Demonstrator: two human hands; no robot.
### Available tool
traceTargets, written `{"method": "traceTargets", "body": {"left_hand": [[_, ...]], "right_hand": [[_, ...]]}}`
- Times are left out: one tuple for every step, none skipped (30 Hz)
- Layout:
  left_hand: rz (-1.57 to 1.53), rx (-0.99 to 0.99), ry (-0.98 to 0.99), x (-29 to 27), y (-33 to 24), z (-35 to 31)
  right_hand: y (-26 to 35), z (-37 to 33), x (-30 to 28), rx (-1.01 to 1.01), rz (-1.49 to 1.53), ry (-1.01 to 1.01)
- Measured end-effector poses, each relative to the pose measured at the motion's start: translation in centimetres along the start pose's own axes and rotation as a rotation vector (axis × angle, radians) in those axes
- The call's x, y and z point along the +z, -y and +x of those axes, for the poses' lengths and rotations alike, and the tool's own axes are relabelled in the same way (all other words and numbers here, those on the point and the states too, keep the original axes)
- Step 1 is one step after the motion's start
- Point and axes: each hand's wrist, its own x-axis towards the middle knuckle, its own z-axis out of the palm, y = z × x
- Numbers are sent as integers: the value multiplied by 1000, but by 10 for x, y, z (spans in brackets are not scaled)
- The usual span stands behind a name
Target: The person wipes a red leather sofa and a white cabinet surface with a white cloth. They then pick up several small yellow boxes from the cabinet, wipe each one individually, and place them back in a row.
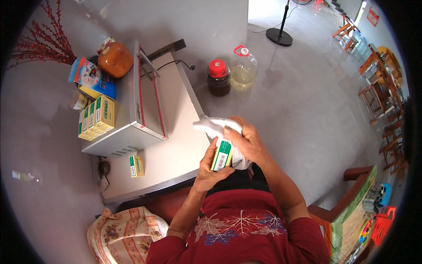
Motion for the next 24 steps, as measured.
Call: {"method": "traceTargets", "body": {"left_hand": [[-13, 21, 14, 0, -1, 0], [-82, 66, 29, 0, 1, 1], [-121, 53, 41, -1, 0, 1], [-160, 41, 51, -2, -3, 0], [-200, 30, 60, -1, -7, 0], [-208, 36, 32, 0, -8, 2], [-237, 3, 18, -1, -7, 1], [-266, -30, 7, -3, -4, 1], [-292, -62, -6, -5, -1, 1], [-257, -25, -16, -9, 4, 1], [-268, -40, -38, -7, 2, 1], [-278, -55, -59, -4, -5, 1], [-289, -71, -79, -2, -9, 3], [-269, -62, 11, -7, -4, 5], [-396, -93, -5, -5, -5, 8], [-523, -125, -22, -1, -6, 11], [-648, -150, -43, 3, -7, 14], [-578, -158, -57, 8, -9, 17], [-568, -160, -62, 7, -9, 18], [-559, -163, -66, 6, -10, 18], [-551, -165, -72, 5, -10, 18], [-615, -176, -110, 1, -7, 21], [-640, -172, -137, -4, -6, 22], [-666, -165, -159, -10, -6, 24]], "right_hand": [[7, -2, -2, 228, 185, 9], [12, -1, -5, 277, 267, -9], [15, 0, -9, 325, 350, -26], [14, -1, -11, 338, 219, -18], [13, -2, -14, 350, 88, -8], [12, -3, -17, 360, -43, 3], [3, -5, -19, 343, -6, -15], [-13, -9, -21, 322, 29, -36], [-26, -11, -23, 302, 67, -53], [-33, -14, -28, 314, 63, -99], [-31, -14, -27, 277, 165, -148], [-26, -14, -26, 239, 266, -199], [-19, -13, -25, 200, 366, -251], [-10, -11, -19, 182, 332, -235], [-13, -9, -13, 128, 263, -196], [-26, -6, -4, -33, 11, -209], [-36, -3, 6, -195, -238, -213], [-33, -3, 17, -279, -398, -301], [-29, -7, 23, -252, -448, -337], [-31, -12, 26, -284, -431, -376], [-34, -18, 30, -316, -413, -413], [-36, -25, 32, -317, -406, -371], [-37, -35, 32, -314, -397, -329], [-39, -44, 31, -315, -391, -287]]}}
